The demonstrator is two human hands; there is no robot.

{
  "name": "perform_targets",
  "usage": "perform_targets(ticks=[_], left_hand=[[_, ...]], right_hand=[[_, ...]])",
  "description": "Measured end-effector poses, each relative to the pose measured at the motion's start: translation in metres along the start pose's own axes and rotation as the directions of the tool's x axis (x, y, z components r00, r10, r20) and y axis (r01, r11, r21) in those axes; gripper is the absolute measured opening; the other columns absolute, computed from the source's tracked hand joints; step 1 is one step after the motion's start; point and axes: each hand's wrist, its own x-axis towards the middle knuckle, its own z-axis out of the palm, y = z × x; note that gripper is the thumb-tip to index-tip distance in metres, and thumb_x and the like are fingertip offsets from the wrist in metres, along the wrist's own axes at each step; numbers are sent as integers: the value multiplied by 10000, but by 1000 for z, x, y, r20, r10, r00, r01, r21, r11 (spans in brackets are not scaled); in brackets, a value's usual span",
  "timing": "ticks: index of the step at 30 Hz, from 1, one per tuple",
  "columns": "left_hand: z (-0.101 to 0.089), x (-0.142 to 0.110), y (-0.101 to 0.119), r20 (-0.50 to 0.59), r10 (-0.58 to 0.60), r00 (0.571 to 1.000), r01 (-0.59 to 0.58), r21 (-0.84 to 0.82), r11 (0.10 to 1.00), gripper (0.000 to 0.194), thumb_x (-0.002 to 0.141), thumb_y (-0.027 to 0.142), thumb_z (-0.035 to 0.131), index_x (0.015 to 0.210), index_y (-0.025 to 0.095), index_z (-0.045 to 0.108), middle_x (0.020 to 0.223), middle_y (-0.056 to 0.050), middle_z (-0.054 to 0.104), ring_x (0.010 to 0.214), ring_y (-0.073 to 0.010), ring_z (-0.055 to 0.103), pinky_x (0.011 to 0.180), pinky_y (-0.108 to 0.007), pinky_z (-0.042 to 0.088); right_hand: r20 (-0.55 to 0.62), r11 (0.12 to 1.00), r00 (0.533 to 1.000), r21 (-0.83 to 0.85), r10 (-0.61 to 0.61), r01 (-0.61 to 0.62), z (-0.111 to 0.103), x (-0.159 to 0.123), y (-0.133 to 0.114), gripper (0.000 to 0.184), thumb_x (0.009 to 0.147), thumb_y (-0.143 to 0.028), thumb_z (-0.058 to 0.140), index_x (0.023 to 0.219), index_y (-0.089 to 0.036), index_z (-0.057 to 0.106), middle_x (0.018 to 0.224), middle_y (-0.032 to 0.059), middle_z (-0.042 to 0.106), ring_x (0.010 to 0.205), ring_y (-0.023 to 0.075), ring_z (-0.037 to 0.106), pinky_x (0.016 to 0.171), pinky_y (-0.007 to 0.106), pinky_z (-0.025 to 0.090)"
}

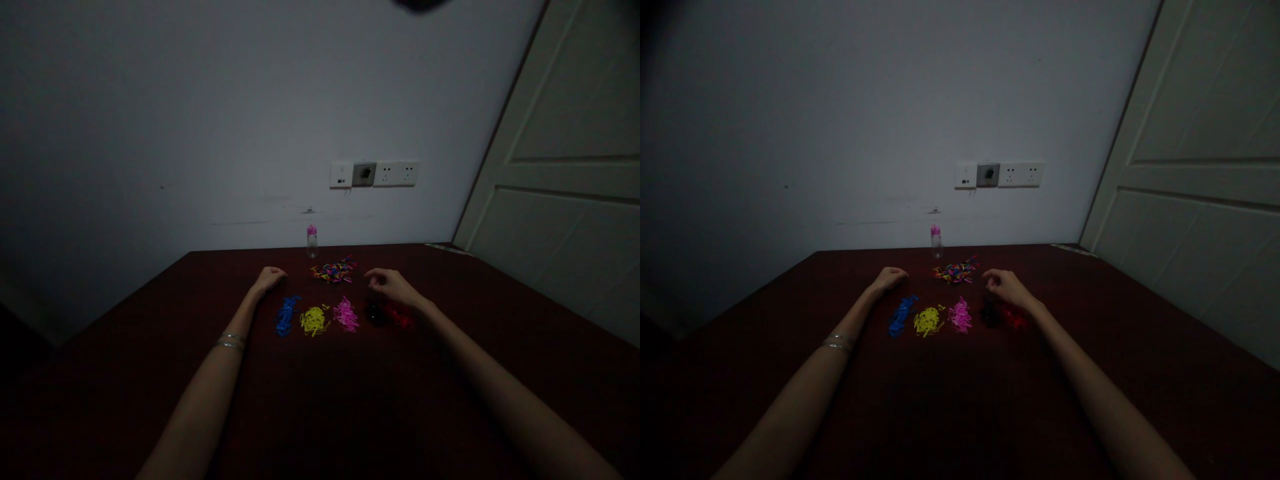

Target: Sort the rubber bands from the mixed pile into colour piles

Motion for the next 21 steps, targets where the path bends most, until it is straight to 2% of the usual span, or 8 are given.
perform_targets(ticks=[5,11,17,21], left_hand=[[-1,-3,1,-1,15,1000,-15,1,1000,193,693,278,553,747,111,636,410,71,353,352,-43,265,363,-182,173],[0,-7,4,-4,3,1000,-3,4,1000,186,694,265,551,743,108,638,418,68,360,357,-40,276,364,-177,174],[0,-6,3,-20,6,1000,-5,17,1000,186,674,260,560,732,107,647,417,59,391,367,-52,299,367,-184,188],[1,-4,4,-44,12,999,-9,64,998,184,682,249,547,721,105,656,422,54,411,381,-60,323,380,-185,216]], right_hand=[[80,996,996,88,29,-36,-6,-14,0,327,677,-191,547,990,-141,627,753,33,645,662,133,580,639,252,462],[157,977,986,199,51,-82,-5,-17,3,336,660,-229,577,974,-130,644,755,47,659,654,134,585,617,251,463],[57,946,983,264,177,-186,-16,-22,10,363,664,-273,589,995,-131,635,795,66,664,658,139,596,584,243,467],[-55,913,957,321,284,-252,-26,-29,29,370,649,-279,607,982,-120,632,769,58,664,614,128,587,543,228,455]])
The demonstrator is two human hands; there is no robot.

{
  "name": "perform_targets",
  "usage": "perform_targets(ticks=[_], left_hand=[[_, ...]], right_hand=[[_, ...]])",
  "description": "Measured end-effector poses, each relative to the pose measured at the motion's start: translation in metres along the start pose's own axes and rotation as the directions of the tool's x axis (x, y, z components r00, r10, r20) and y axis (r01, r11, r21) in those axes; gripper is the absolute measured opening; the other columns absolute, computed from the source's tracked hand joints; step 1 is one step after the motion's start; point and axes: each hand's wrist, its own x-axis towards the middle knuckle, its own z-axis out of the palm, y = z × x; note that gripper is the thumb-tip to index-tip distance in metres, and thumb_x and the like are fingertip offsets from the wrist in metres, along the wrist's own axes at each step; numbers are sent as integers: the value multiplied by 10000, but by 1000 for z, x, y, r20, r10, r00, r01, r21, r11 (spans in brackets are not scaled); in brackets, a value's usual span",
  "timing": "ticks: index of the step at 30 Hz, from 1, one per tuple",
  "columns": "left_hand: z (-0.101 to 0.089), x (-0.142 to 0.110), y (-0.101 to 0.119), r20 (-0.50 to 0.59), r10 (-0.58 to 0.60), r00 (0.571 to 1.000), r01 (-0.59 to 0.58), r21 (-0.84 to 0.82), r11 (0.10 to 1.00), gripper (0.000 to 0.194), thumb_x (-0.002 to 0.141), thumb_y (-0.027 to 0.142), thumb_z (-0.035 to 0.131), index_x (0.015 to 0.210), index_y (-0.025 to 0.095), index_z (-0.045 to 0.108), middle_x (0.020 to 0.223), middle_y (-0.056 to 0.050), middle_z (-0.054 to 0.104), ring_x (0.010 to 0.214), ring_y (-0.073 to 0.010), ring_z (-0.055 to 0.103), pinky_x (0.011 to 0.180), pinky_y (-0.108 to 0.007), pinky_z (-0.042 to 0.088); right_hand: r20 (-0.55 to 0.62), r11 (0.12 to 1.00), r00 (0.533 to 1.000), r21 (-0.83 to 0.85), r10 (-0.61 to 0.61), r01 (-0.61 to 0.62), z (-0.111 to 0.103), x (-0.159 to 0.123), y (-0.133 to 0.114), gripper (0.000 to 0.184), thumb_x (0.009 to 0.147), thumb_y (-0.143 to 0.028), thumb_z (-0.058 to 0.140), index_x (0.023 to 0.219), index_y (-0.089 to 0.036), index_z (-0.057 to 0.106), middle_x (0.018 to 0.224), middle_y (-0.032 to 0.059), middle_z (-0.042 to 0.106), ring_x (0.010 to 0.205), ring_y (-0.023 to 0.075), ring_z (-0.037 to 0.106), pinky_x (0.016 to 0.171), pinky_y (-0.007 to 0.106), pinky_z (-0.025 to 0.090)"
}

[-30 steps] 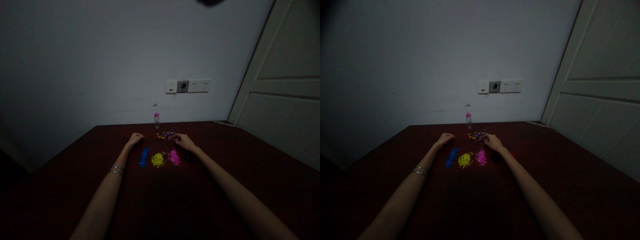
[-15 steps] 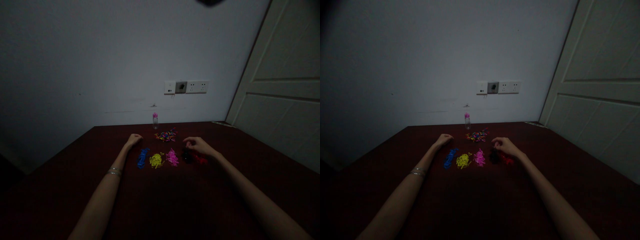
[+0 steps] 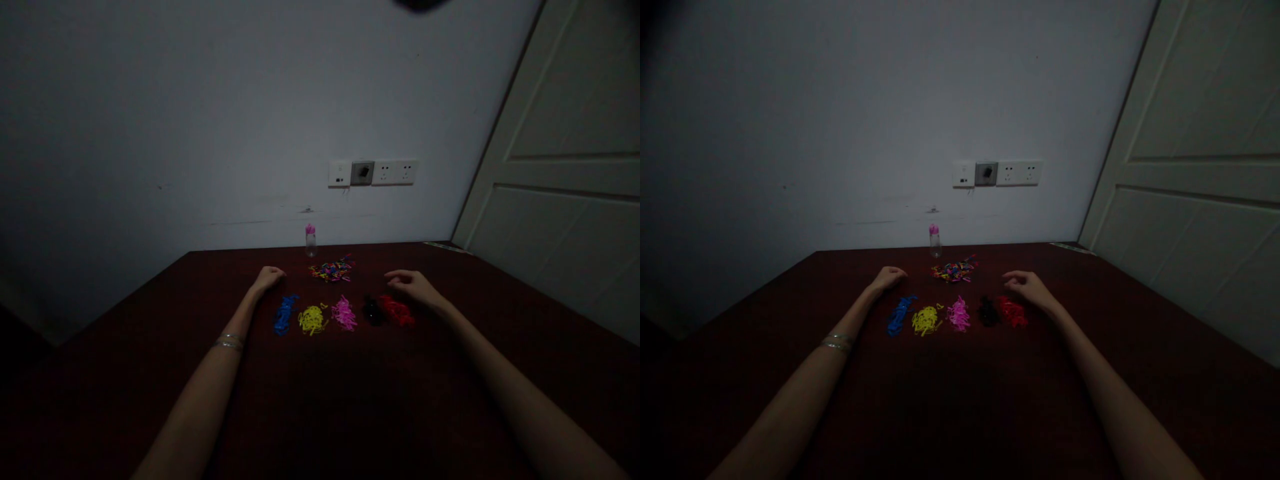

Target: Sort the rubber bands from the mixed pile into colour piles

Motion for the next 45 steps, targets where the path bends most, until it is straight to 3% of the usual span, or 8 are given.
perform_targets(ticks=[4,7,11,17,25,33,42,45], left_hand=[[8,-2,10,-48,82,995,-76,104,992,215,692,288,561,681,99,662,472,19,499,446,-79,403,432,-188,290],[19,-5,22,-2,185,983,-181,204,962,259,693,342,582,714,103,678,565,-14,577,531,-107,484,492,-196,342],[31,-10,38,75,267,961,-275,379,884,252,685,338,608,813,137,690,730,-50,646,678,-149,562,585,-212,389],[43,-12,54,106,235,966,-253,564,786,248,714,314,590,915,194,672,957,-71,659,880,-202,584,697,-244,417],[56,-7,59,112,247,963,-262,615,743,189,723,278,579,872,206,671,962,-83,657,916,-222,581,749,-271,425],[58,-3,51,81,261,962,-252,633,732,173,742,242,522,824,202,669,913,-84,661,865,-205,594,712,-261,427],[52,1,48,-18,197,980,-162,501,850,196,722,226,537,818,166,698,882,-92,674,828,-203,597,680,-258,422],[53,2,52,-37,226,973,-185,454,871,211,722,215,542,833,141,705,845,-92,675,787,-175,596,677,-233,421]], right_hand=[[-152,999,988,43,39,-33,-12,3,23,345,643,-296,601,937,-121,644,739,62,668,610,135,591,517,222,449],[-231,996,972,82,38,-20,-14,6,33,341,654,-317,582,927,-123,644,720,64,664,583,134,584,476,218,437],[-245,999,970,50,7,6,-9,6,34,327,659,-318,565,906,-120,649,654,46,648,546,119,561,483,217,430],[-246,999,969,-43,-14,4,-5,3,29,301,665,-330,562,863,-130,668,655,46,657,573,138,583,522,234,446],[-236,999,972,-46,-5,-6,-4,2,26,281,661,-300,535,850,-132,657,630,25,641,564,132,564,534,236,434],[-243,998,970,-63,-15,0,-3,2,28,280,675,-292,523,858,-130,659,641,25,644,575,134,570,546,239,437],[-241,997,971,-79,-7,-13,-4,2,27,278,676,-284,529,859,-124,665,642,36,652,583,141,581,556,239,434],[-245,996,969,-86,-20,-1,-4,3,28,288,678,-297,534,858,-120,672,652,41,657,591,144,584,561,239,433]])
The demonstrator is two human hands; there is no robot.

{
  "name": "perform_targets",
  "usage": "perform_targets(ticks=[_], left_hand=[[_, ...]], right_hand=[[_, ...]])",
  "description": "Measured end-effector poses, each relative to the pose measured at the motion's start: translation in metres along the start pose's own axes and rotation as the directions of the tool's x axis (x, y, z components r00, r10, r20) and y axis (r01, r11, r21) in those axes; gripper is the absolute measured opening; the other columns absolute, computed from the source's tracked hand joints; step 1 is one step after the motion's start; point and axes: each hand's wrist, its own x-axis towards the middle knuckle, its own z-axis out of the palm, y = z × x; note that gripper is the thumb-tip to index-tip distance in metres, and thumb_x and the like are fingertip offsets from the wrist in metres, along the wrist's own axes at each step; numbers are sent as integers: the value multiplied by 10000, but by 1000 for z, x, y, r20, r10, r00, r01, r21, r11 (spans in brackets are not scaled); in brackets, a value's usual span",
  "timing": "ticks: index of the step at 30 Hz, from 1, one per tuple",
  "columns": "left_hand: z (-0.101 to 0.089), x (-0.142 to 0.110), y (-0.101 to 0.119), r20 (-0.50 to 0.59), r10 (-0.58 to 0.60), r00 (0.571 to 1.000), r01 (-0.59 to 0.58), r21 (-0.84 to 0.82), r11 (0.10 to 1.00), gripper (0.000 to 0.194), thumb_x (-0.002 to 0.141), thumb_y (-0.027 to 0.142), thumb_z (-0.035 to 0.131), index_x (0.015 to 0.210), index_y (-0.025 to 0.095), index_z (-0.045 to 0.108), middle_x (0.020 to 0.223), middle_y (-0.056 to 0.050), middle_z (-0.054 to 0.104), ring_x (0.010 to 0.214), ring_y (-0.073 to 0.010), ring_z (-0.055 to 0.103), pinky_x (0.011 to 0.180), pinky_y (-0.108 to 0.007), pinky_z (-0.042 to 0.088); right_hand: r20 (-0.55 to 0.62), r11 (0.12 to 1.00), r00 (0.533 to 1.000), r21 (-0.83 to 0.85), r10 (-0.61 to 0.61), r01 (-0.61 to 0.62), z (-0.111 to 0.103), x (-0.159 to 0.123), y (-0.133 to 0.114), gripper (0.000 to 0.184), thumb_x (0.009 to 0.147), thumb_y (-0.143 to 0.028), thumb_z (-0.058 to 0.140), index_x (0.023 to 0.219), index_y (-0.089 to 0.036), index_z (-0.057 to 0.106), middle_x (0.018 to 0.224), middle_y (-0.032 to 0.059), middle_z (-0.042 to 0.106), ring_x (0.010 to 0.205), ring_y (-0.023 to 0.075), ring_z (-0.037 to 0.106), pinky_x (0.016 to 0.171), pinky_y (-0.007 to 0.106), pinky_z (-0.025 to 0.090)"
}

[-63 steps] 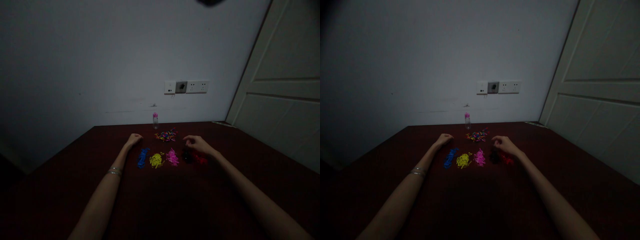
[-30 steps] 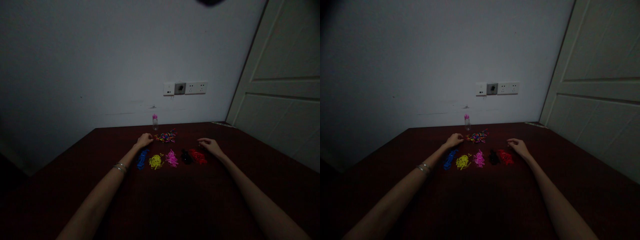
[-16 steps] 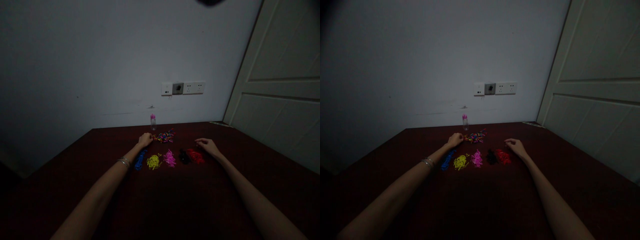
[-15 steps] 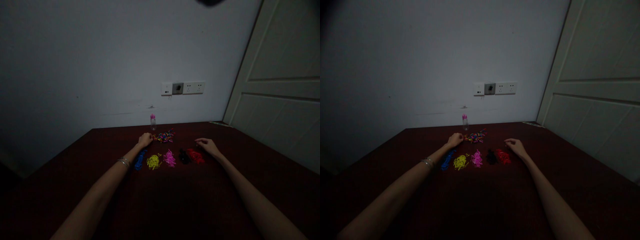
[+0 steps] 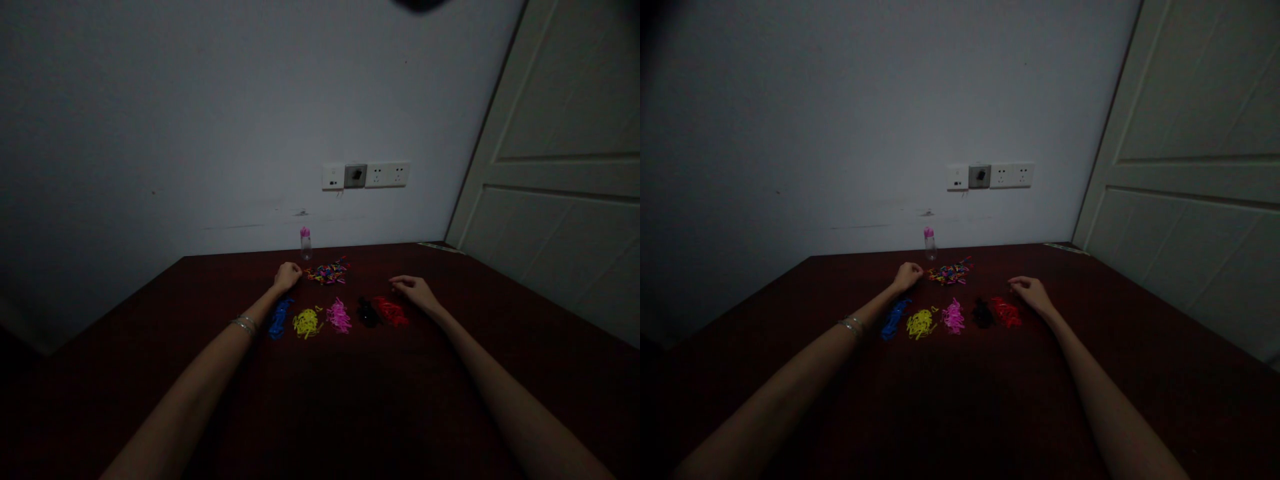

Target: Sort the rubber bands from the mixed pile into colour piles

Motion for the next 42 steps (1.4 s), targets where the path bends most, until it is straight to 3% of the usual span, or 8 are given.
perform_targets(ticks=[3,8,14,23,27,31,37,42], left_hand=[[4,-4,18,6,68,998,-68,-26,997,205,717,211,541,810,138,709,803,-76,675,738,-151,592,661,-216,422],[22,-24,72,80,215,973,-211,-58,976,197,706,229,548,793,164,712,748,-46,668,689,-142,580,636,-217,419],[52,-51,128,210,464,861,-460,-70,885,218,709,201,517,809,176,709,728,-28,664,660,-123,571,630,-200,420],[73,-70,155,342,585,735,-576,-140,805,236,723,254,544,889,199,704,754,-16,657,634,-105,549,573,-185,384],[65,-66,150,298,628,719,-591,-214,778,243,731,267,557,896,175,709,719,-17,652,615,-101,532,577,-188,372],[50,-48,130,200,624,755,-575,-255,778,255,748,282,535,854,136,715,663,-23,638,595,-102,514,581,-198,362],[21,-17,61,12,450,893,-436,-226,871,375,789,380,456,738,109,710,616,-23,625,570,-110,491,548,-208,326],[-3,0,-6,-175,168,970,-201,-191,961,406,773,403,431,666,111,692,612,-30,637,631,-148,543,588,-219,345]], right_hand=[[-9,1000,1000,-1,-9,9,0,0,1,289,674,-304,543,853,-121,678,659,45,662,599,146,586,568,239,432],[-13,1000,1000,10,-5,5,0,1,3,292,669,-304,542,848,-117,677,646,43,657,575,138,576,551,233,427],[2,1000,1000,21,-11,11,0,2,5,306,675,-314,534,866,-118,672,653,42,657,571,136,572,539,232,424],[17,1000,1000,19,-4,3,2,3,4,288,678,-266,518,870,-114,669,669,49,663,584,134,571,545,226,420],[17,1000,1000,16,-8,8,1,2,3,288,682,-280,525,871,-119,671,674,49,667,596,141,580,556,231,430],[6,1000,1000,-8,-23,23,1,3,6,286,684,-302,530,854,-125,678,672,51,672,613,154,597,571,240,440],[3,995,999,-84,-47,47,3,5,12,278,681,-299,517,835,-140,686,692,48,682,655,169,611,609,253,443],[1,990,999,-132,-47,47,2,5,11,280,683,-284,500,829,-139,690,694,47,683,661,172,612,611,253,440]])
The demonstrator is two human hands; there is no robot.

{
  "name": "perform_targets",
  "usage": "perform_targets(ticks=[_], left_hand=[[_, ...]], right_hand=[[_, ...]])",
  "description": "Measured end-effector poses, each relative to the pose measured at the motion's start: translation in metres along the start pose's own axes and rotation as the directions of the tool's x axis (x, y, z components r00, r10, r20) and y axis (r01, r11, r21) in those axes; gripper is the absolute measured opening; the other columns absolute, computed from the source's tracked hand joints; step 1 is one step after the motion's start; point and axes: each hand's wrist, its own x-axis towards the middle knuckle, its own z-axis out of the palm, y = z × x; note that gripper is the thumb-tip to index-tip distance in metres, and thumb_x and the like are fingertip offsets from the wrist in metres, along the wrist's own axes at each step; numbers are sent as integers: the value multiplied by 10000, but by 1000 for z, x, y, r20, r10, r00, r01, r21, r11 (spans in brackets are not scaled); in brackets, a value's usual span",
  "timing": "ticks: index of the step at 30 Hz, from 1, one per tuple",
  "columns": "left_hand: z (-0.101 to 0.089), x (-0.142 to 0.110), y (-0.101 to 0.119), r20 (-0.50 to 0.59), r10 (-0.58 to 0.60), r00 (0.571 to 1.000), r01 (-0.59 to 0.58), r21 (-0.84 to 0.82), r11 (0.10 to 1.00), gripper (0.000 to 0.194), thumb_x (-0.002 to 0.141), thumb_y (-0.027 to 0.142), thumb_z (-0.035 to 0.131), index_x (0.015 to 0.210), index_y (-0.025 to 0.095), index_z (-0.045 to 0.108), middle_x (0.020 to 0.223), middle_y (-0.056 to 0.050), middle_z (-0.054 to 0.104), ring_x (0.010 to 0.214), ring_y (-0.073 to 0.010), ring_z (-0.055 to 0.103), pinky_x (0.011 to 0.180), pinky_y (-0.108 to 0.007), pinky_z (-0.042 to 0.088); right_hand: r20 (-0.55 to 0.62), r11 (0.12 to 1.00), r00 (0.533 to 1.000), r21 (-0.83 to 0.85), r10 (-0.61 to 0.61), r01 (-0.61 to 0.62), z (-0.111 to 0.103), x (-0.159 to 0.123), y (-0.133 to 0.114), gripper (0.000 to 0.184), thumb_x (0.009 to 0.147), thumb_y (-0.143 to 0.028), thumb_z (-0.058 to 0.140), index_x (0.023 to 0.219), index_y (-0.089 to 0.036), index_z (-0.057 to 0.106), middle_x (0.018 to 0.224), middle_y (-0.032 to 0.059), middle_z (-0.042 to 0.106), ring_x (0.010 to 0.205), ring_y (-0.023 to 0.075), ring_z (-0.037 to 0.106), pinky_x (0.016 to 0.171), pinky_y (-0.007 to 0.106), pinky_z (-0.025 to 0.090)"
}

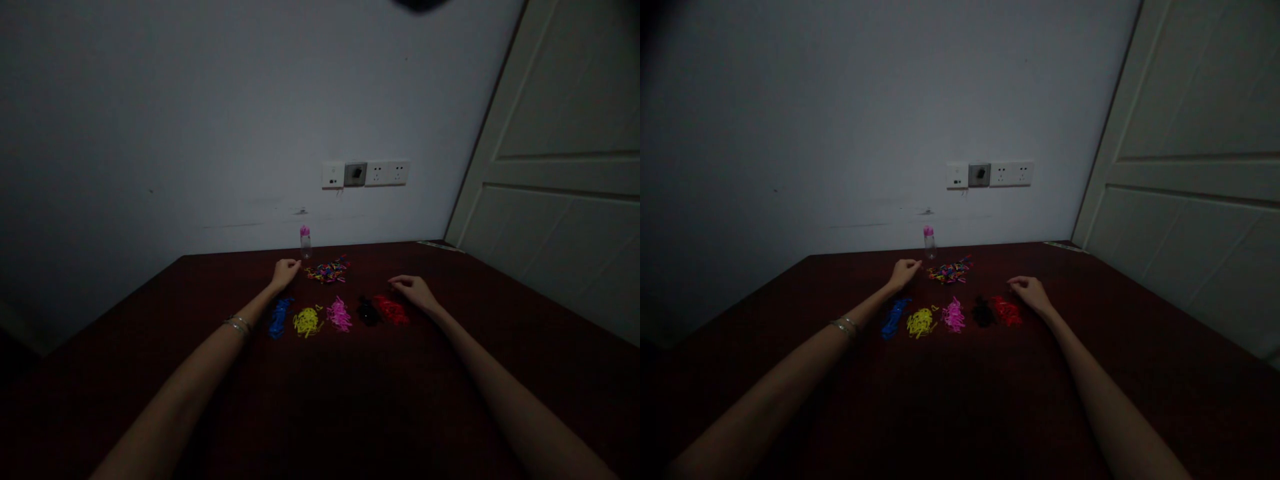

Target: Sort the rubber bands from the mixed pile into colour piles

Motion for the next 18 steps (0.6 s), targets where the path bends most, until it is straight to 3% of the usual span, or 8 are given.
perform_targets(ticks=[3,6,18], left_hand=[[-12,-1,-30,-66,-116,991,115,-12,993,396,753,421,439,632,132,682,583,-26,630,623,-158,555,580,-225,349],[-15,-3,-47,-98,-185,978,179,-64,982,382,737,420,448,601,140,669,530,-18,605,574,-151,541,562,-227,344],[-15,-8,-49,-65,-250,966,228,-243,943,413,733,468,442,625,125,646,380,35,426,412,-100,390,461,-220,264]], right_hand=[[3,1000,1000,-7,5,-5,-1,0,-1,276,681,-285,510,829,-141,692,712,46,688,674,174,616,622,252,444],[5,1000,1000,-8,1,-1,-1,-1,-2,273,685,-289,510,827,-145,693,714,44,689,681,176,618,626,253,447],[2,999,1000,-16,-31,31,-2,0,2,266,689,-286,516,827,-151,699,743,54,695,702,187,624,661,275,452]])
